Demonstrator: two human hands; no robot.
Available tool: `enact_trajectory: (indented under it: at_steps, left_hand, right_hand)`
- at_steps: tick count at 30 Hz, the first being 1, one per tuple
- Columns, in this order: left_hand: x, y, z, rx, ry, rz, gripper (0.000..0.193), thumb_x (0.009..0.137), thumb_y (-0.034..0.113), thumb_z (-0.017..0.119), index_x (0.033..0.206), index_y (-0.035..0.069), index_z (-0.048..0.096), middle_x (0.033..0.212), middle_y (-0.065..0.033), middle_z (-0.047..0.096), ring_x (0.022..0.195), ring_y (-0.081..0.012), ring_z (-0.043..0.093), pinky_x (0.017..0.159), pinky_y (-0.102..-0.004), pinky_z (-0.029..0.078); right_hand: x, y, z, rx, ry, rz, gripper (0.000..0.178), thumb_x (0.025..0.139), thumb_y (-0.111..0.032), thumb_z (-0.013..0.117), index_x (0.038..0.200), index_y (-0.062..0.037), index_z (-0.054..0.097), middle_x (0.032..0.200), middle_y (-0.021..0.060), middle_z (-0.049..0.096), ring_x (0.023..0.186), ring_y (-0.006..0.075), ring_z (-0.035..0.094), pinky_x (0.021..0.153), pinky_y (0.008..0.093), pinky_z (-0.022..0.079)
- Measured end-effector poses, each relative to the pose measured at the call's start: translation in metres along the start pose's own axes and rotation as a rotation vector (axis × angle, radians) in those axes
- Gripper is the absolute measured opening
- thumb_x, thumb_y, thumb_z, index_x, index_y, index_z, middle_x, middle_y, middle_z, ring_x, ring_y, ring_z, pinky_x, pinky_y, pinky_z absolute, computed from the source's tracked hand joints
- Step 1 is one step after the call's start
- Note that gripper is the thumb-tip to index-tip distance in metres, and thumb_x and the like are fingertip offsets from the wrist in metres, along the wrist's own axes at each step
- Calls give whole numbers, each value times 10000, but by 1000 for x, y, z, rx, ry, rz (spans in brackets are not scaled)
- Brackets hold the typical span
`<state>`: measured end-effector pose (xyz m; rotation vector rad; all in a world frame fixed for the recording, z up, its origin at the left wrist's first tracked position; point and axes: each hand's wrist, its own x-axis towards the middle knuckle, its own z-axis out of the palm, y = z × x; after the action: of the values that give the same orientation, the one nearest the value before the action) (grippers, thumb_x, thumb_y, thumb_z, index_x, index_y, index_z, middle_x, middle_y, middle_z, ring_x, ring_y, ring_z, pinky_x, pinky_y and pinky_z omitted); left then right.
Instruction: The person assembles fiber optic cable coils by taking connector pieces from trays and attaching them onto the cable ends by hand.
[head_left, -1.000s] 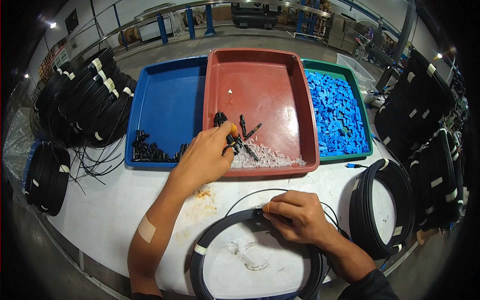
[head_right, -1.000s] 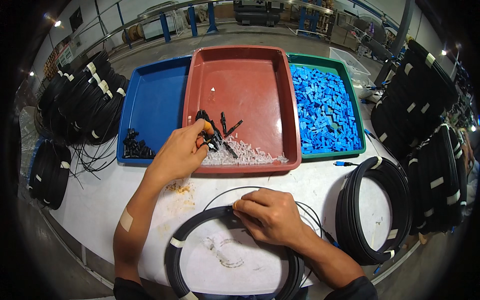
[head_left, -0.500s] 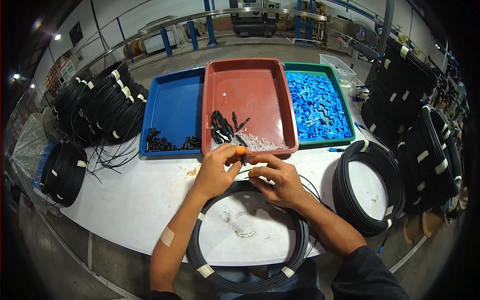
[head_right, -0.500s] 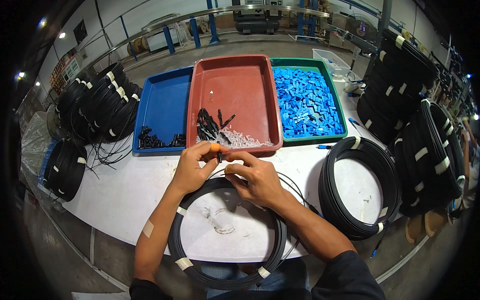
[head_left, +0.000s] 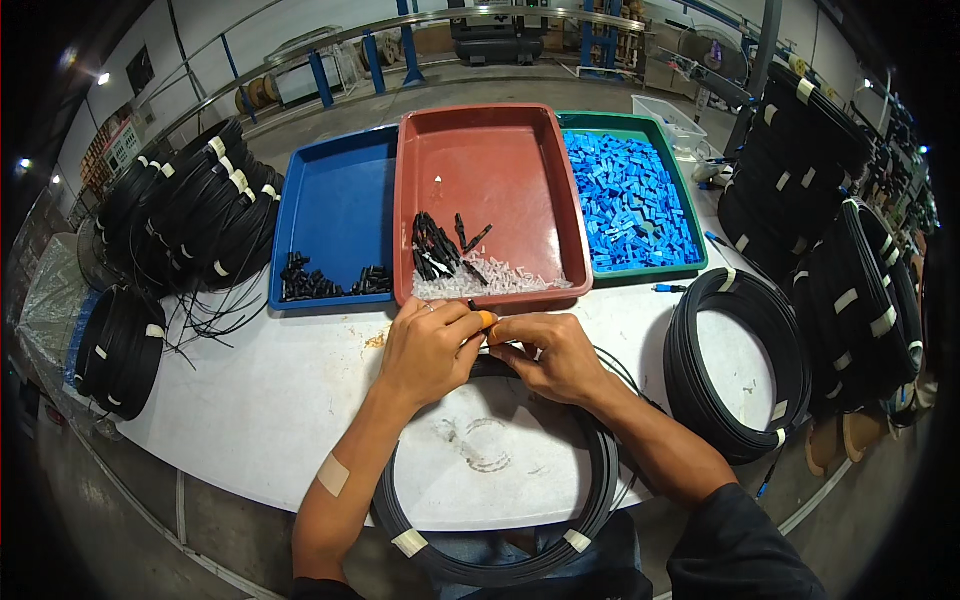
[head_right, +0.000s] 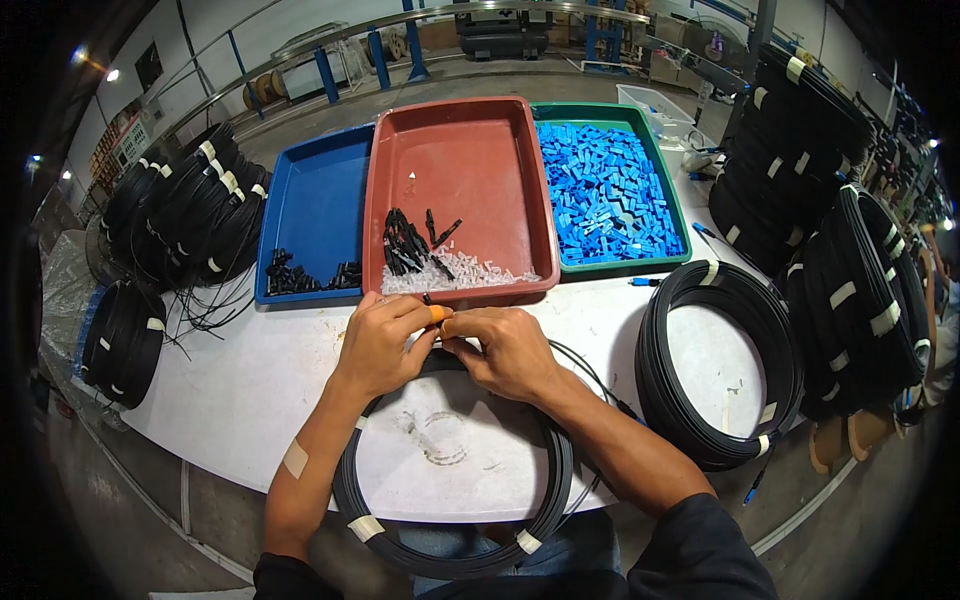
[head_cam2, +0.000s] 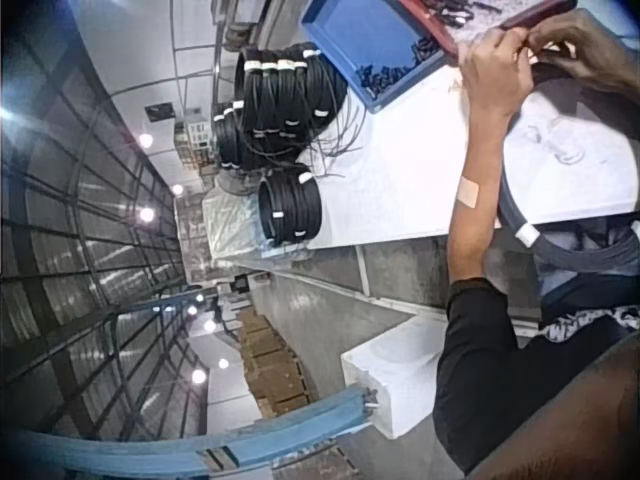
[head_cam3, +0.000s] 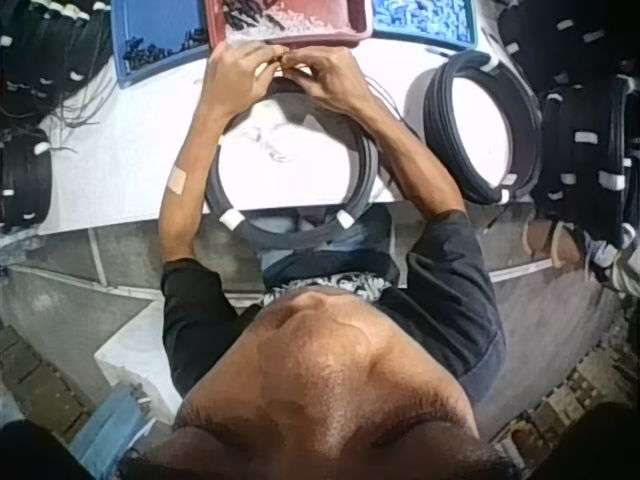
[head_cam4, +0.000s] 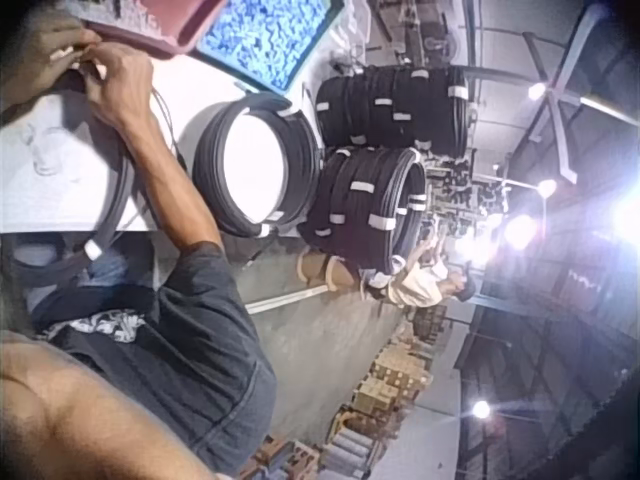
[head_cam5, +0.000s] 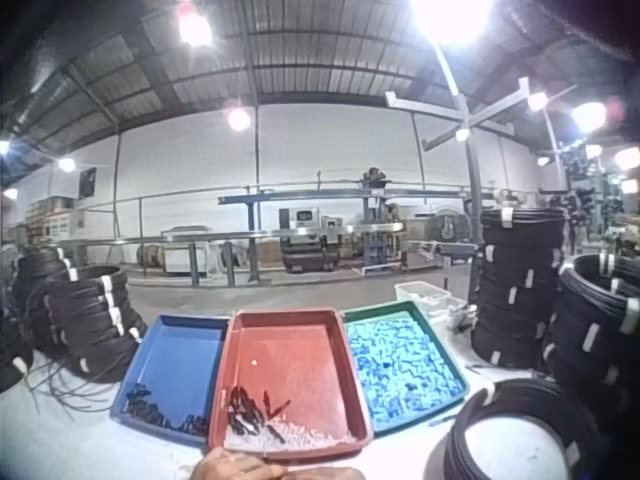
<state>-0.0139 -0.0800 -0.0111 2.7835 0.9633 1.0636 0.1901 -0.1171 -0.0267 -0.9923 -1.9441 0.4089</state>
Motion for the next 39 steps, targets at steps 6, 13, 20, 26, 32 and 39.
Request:
enact_trajectory:
  at_steps: [6,13,20,26,32,39]
  left_hand:
    - [-2,-1,0,50,10,50,223,805,88,750,1028,92,761,870,-48,721,804,-216,675,744,-365,407]
    - [2,3,-20,-10,115,-45,513,711,42,792,1214,87,705,949,-45,737,872,-222,678,797,-370,442]
    - [8,3,-13,-24,142,330,357,695,-51,781,1028,65,729,1019,-77,733,931,-241,688,844,-376,507]
    - [1,-3,-9,-75,94,238,285,731,-25,763,1004,48,726,945,-67,733,878,-239,705,795,-350,533]
    - [0,1,-8,-321,92,-7,257,811,-42,743,1060,20,727,1002,-112,708,799,-225,677,719,-317,546]
    - [0,1,-11,-339,53,-5,230,834,-28,734,1062,5,731,1028,-103,691,753,-174,661,662,-295,555]
  right_hand:
    - [1,1,1,-55,-14,29,165,784,-77,772,948,-61,760,898,141,752,792,335,722,687,403,564]
    - [-2,-2,-7,180,-66,248,110,890,-66,767,983,-7,754,886,84,763,725,107,665,681,263,533]
    - [-7,14,1,514,-34,268,141,915,-101,737,1014,-2,721,836,40,720,705,83,584,652,270,476]
    - [-5,5,-2,420,-8,216,139,921,-101,729,1010,5,711,821,55,712,689,81,577,643,264,473]
    - [-5,0,-5,222,127,177,116,901,-65,714,989,10,713,806,75,717,623,109,586,587,271,474]
    - [-4,-3,-6,110,208,71,113,859,-10,703,967,4,729,883,117,740,670,187,673,601,292,529]
